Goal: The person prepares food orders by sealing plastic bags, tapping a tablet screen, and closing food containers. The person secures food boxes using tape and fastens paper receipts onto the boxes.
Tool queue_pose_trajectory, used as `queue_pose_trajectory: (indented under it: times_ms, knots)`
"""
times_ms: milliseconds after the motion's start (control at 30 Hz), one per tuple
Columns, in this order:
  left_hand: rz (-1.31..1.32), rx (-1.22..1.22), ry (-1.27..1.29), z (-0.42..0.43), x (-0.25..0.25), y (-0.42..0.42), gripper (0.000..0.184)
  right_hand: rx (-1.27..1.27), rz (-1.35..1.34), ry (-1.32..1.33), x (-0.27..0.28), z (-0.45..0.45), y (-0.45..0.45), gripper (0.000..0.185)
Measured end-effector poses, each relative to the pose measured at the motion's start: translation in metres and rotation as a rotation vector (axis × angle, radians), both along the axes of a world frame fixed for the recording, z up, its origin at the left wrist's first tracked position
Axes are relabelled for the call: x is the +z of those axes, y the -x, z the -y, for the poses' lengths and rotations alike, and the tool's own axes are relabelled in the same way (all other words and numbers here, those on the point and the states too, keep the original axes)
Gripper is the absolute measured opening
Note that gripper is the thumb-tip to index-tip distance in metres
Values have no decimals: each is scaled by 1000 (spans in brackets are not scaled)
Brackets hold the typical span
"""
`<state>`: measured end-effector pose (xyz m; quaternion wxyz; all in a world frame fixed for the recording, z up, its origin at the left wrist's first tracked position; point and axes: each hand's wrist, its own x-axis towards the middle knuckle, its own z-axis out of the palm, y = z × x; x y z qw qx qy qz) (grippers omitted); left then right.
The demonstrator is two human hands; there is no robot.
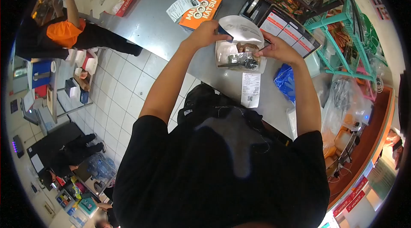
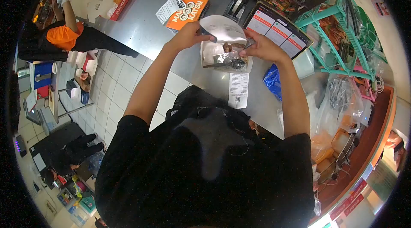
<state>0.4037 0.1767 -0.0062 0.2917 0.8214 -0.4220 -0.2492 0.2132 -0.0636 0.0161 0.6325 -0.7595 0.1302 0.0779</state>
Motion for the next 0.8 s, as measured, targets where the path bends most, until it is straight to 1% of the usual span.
queue_pose_trajectory:
  times_ms: [33, 67, 133, 167, 233, 267, 333, 367, 433, 500, 533, 567, 633, 700, 733, 800]
  knots:
    - [-41, 6, 57, 2, -8, -4, 48, 54, 78, -33, -4, 0, 3, 46]
    - [-84, 10, 114, 3, -21, -6, 47, 45, 61, 52, -6, 2, 4, 41]
    - [-137, 42, 173, 4, -24, -5, 47, 22, 22, 219, -13, 6, 6, 34]
    - [-136, 31, 183, 3, -26, -4, 46, -29, 80, 413, -22, 8, 5, 33]
    - [-138, 8, 197, -1, -13, 0, 45, -130, 186, 799, -41, 4, 4, 38]
    - [-107, -17, 142, -1, -13, -1, 43, -255, 384, 685, -48, -5, 3, 49]
    - [-39, -70, 28, -2, -10, -3, 40, -202, 283, 747, -50, 1, 7, 38]
    - [-70, -42, 128, -1, -9, -3, 36, -176, 237, 777, -51, 4, 6, 34]
    - [-139, 14, 324, -2, 3, 4, 29, -307, 456, 564, -25, -14, 2, 23]
    - [116, -38, 329, 1, 26, 3, 26, -298, 563, 546, -6, -14, 1, 23]
    - [235, -64, 329, 0, 32, 5, 26, -219, 554, 634, -3, -7, 2, 27]
    - [405, -159, 386, -2, 27, 2, 26, -136, 546, 721, -3, -2, 3, 32]
    - [761, -347, 505, -1, 21, -12, 26, -107, 608, 783, -8, 3, 1, 31]
    - [827, -395, 567, 1, 16, -13, 24, -45, 688, 873, -11, 9, 1, 29]
    - [857, -419, 597, 1, 15, -12, 23, -61, 670, 828, -11, 7, 3, 28]
    - [478, -286, 573, -1, 13, -3, 20, -94, 635, 741, -7, 0, 4, 27]
